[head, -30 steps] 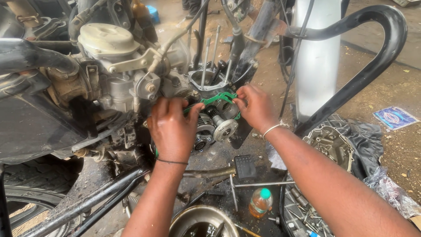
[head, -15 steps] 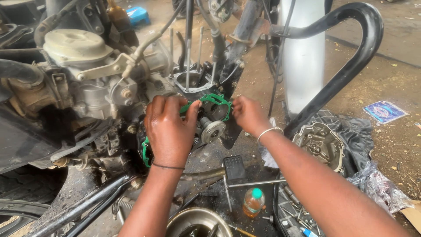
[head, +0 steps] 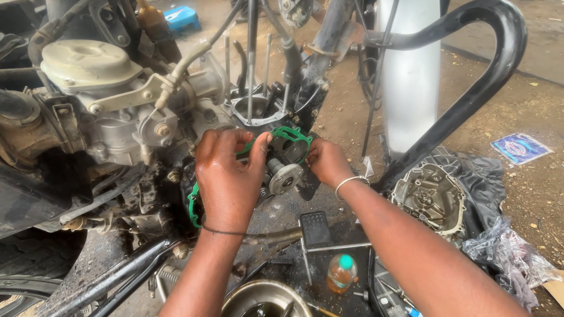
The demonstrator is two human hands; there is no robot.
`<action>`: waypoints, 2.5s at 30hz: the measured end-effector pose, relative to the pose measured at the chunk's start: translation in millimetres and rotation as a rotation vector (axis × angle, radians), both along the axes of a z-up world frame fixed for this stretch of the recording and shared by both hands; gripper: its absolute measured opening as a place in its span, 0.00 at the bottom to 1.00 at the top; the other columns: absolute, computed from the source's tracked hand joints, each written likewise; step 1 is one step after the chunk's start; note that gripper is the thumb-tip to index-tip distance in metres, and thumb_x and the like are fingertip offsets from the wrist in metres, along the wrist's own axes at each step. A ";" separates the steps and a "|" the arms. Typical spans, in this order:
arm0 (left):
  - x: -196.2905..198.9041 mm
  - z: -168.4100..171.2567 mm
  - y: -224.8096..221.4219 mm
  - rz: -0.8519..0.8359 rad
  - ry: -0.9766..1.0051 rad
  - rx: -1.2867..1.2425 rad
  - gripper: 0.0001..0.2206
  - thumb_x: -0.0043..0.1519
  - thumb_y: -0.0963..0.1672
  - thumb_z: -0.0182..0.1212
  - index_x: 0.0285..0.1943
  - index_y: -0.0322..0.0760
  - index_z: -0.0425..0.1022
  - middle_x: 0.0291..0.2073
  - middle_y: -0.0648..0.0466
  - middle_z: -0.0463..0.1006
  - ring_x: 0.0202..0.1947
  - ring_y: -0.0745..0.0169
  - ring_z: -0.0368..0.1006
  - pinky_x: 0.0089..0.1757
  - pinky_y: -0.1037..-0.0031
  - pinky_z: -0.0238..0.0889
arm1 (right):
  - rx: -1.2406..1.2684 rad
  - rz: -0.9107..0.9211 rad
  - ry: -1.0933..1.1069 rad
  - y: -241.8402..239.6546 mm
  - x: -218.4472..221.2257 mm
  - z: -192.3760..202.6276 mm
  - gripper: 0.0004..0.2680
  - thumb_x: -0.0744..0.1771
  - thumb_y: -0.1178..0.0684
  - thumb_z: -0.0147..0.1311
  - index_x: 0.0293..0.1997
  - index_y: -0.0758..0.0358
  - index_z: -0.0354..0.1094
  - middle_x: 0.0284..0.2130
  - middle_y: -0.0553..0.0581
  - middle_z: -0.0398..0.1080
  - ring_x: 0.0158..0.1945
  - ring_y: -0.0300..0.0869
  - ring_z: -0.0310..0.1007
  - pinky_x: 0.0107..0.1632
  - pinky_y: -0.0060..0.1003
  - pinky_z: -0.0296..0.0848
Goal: The person applies sealant from a tube along the edge of a teal engine gasket, then fits a green gasket over the stator cover of a motorcycle engine and presses it into place, finally wiping their hands with a cloth.
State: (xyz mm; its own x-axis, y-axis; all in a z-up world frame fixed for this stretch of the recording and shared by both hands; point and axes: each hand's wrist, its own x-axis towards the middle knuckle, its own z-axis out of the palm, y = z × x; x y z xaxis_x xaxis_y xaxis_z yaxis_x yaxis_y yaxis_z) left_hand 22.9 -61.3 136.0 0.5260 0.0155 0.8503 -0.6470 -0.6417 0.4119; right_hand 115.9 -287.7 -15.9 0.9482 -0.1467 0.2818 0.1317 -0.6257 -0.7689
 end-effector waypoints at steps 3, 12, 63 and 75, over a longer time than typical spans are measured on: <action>1.9 -0.6 2.2 -0.019 0.028 -0.044 0.12 0.57 0.44 0.77 0.35 0.34 0.77 0.32 0.50 0.74 0.32 0.56 0.74 0.36 0.65 0.67 | 0.044 0.031 0.013 -3.1 5.8 -7.7 0.06 0.62 0.68 0.57 0.38 0.69 0.75 0.29 0.61 0.80 0.33 0.42 0.82 0.38 0.35 0.78; 5.8 -1.6 4.6 -0.032 0.102 -0.110 0.11 0.58 0.45 0.76 0.34 0.34 0.78 0.31 0.50 0.75 0.30 0.59 0.75 0.34 0.67 0.68 | 0.074 -0.090 -0.011 0.5 -0.5 -10.3 0.07 0.61 0.65 0.62 0.36 0.66 0.69 0.28 0.57 0.77 0.33 0.41 0.79 0.39 0.36 0.76; 16.9 -14.0 21.3 -0.060 0.106 -0.218 0.12 0.64 0.46 0.72 0.33 0.33 0.78 0.27 0.53 0.75 0.26 0.66 0.72 0.32 0.73 0.64 | 0.203 -0.037 0.535 50.0 -8.1 -46.6 0.06 0.64 0.57 0.58 0.40 0.69 0.77 0.28 0.58 0.79 0.28 0.40 0.79 0.32 0.36 0.78; 15.4 -13.0 23.3 -0.092 0.119 -0.223 0.12 0.64 0.46 0.71 0.34 0.33 0.78 0.28 0.53 0.76 0.26 0.67 0.73 0.31 0.73 0.65 | 0.021 0.458 0.858 60.9 -15.2 -34.9 0.16 0.65 0.49 0.53 0.60 0.48 0.70 0.43 0.44 0.79 0.40 0.32 0.77 0.38 0.32 0.74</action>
